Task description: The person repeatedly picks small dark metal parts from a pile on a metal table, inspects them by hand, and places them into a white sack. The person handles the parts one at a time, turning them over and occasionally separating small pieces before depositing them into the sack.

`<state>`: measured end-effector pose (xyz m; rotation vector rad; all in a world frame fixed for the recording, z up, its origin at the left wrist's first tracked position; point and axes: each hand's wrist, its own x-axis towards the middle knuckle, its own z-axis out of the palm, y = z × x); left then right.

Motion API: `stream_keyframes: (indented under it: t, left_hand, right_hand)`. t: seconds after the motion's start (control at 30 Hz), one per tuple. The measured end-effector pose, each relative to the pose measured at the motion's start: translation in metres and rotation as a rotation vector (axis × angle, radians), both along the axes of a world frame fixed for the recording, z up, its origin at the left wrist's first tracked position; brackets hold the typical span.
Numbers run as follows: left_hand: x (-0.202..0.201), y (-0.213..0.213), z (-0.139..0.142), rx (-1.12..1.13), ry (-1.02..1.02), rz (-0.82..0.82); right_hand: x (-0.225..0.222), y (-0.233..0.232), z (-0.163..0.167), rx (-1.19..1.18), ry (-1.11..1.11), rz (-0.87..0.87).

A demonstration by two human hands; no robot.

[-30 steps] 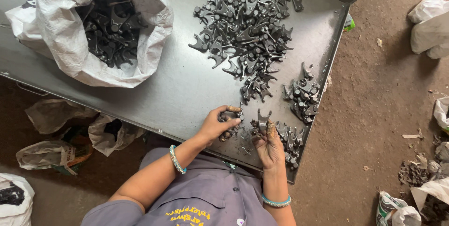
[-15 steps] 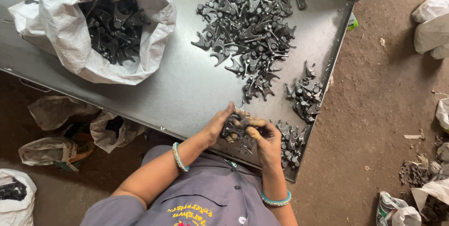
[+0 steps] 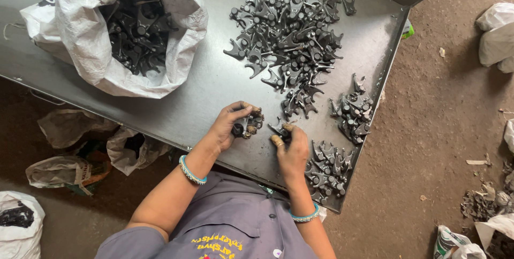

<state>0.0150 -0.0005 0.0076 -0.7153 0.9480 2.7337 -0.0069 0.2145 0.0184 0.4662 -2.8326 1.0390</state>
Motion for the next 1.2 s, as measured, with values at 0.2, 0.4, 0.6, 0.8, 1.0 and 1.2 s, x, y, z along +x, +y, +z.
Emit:
stream_keyframes:
  t: [0.2, 0.4, 0.6, 0.8, 1.0, 1.2]
  left_hand:
    - [0.005, 0.011, 0.001, -0.039, -0.031, -0.059]
    - [0.002, 0.043, -0.004, -0.327, 0.079, -0.2]
    - [-0.002, 0.066, -0.013, -0.259, 0.162, -0.263]
    - [0.0, 0.075, -0.025, -0.288, 0.109, -0.33]
    - [-0.001, 0.061, -0.025, -0.191, 0.004, -0.299]
    - [-0.009, -0.033, 0.009, -0.213, 0.047, 0.057]
  right_hand:
    - [-0.013, 0.041, -0.024, -0.868, -0.54, -0.037]
    - [-0.008, 0.059, -0.016, -1.292, -0.949, -0.123]
    - [-0.007, 0.056, -0.017, -1.3, -1.019, -0.258]
    - [-0.013, 0.058, -0.028, -1.266, -1.01, -0.264]
    - [-0.014, 0.053, -0.023, -1.189, -0.931, -0.142]
    - [-0.031, 0.018, 0.011, -0.436, -0.333, -0.03]
